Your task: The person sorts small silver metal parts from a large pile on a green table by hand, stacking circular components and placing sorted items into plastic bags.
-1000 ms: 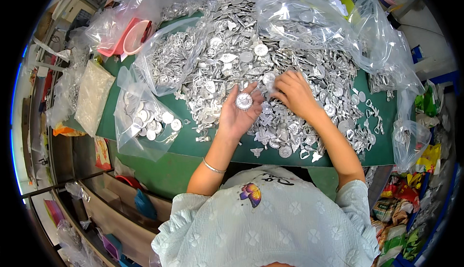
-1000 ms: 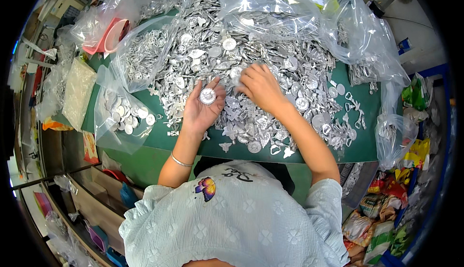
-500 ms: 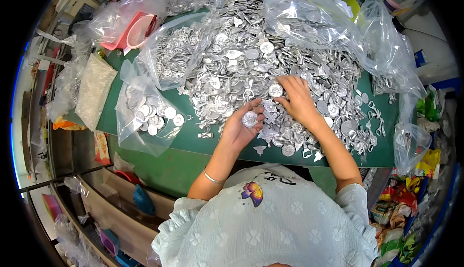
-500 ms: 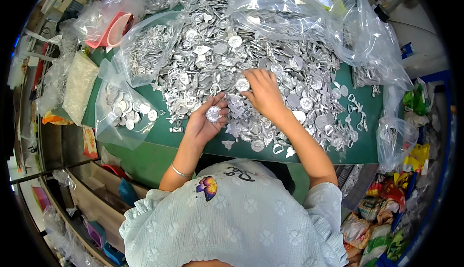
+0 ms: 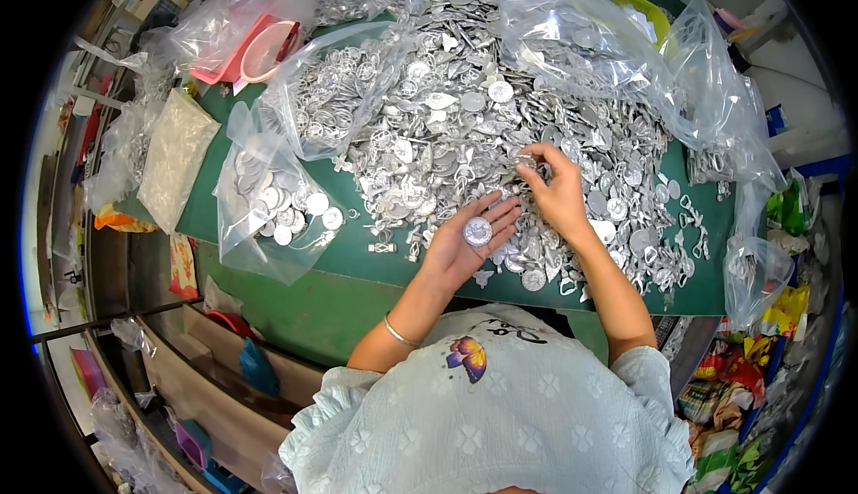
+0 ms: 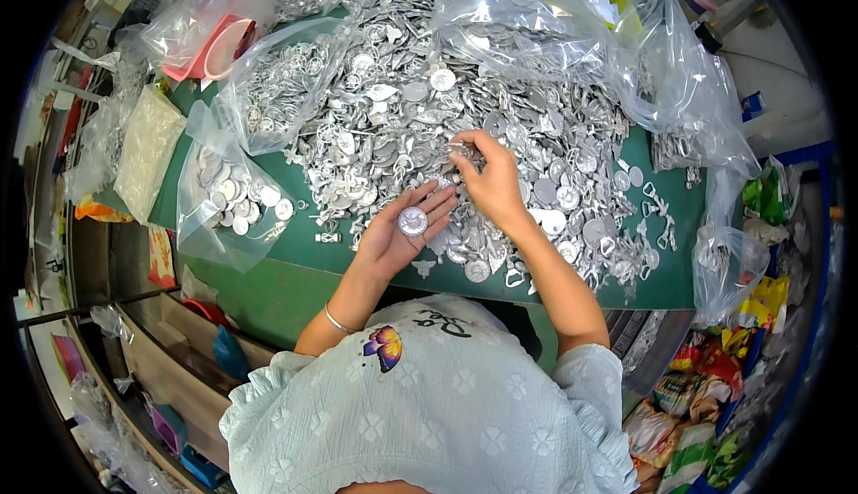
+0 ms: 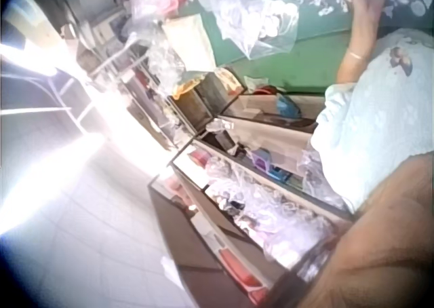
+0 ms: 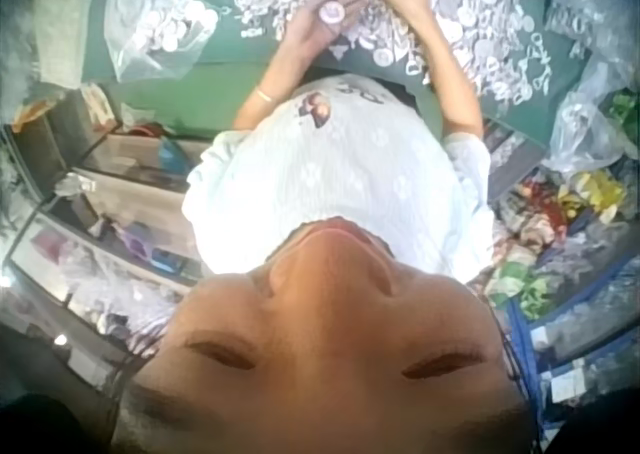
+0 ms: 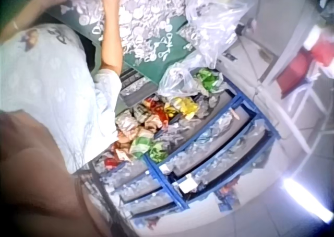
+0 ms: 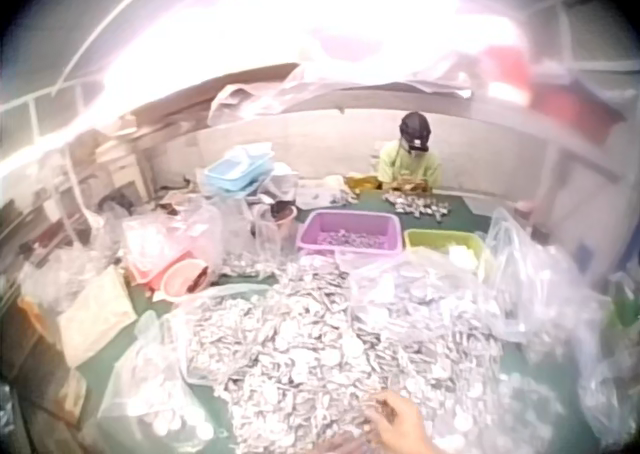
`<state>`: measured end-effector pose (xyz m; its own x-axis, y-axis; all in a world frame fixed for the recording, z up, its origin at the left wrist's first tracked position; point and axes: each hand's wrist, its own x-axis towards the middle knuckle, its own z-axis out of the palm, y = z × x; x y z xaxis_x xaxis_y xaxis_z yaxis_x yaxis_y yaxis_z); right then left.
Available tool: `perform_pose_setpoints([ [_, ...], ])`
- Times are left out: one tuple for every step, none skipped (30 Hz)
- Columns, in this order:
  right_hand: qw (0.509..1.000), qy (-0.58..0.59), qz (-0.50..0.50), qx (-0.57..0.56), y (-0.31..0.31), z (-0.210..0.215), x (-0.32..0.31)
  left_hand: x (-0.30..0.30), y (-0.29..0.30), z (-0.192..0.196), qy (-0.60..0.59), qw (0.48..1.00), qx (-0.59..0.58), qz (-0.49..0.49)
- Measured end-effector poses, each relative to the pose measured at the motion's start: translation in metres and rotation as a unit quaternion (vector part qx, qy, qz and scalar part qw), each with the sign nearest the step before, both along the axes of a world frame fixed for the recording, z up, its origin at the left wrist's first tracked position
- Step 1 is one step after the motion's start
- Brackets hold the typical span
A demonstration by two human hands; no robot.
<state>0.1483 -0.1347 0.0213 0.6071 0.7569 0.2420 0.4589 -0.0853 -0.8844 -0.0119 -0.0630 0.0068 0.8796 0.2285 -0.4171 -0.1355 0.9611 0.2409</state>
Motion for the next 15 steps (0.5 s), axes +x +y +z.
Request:
perform_pose_setpoints([
  [0.999,0.029,0.039,-0.003,-0.001,0.003,-0.003,0.001,0.0,0.0,0.014,1.0,-0.007,0.01],
  [0.995,0.058,0.078,-0.006,-0.003,0.005,-0.006,0.003,0.0,0.001,0.027,0.999,-0.014,0.02],
  [0.989,0.089,0.115,-0.009,-0.005,0.008,-0.011,0.004,-0.001,0.002,0.043,0.998,-0.022,0.03],
  [0.984,0.075,0.14,-0.077,-0.005,0.02,-0.014,0.006,-0.002,0.004,0.042,0.998,-0.009,0.043],
  [0.971,0.09,0.188,-0.112,-0.004,0.022,-0.013,0.009,-0.002,0.008,0.041,0.998,0.004,0.057],
  [0.955,0.104,0.236,-0.147,-0.002,0.024,-0.011,0.011,-0.003,0.011,0.039,0.997,0.017,0.07],
  [0.934,0.117,0.283,-0.181,-0.001,0.025,-0.009,0.012,-0.003,0.011,0.057,0.996,0.011,0.073],
  [0.942,0.056,0.298,-0.14,-0.001,0.022,-0.006,0.012,-0.003,0.01,0.076,0.994,0.005,0.076],
  [0.968,0.005,0.225,-0.106,0.005,0.022,0.002,0.013,-0.003,0.009,0.093,0.992,-0.001,0.08],
  [0.985,-0.045,0.148,-0.072,0.015,0.021,0.015,0.008,0.003,-0.003,-0.016,0.999,-0.012,0.026],
  [0.992,-0.094,0.071,-0.037,0.028,0.02,0.028,0.007,0.001,-0.014,0.003,0.999,0.006,0.032],
  [0.983,-0.176,0.039,-0.038,0.042,0.008,0.041,0.006,-0.001,-0.013,0.026,0.999,0.023,0.035],
  [0.966,-0.257,0.006,-0.038,0.056,-0.003,0.053,0.006,-0.001,-0.011,0.048,0.997,0.042,0.037],
  [0.945,-0.323,0.008,-0.049,0.068,-0.012,0.06,0.009,-0.004,0.002,0.104,0.993,0.026,0.053],
  [0.92,-0.388,0.012,-0.058,0.082,-0.014,0.063,0.006,-0.003,0.0,0.09,0.995,-0.003,0.053],
])
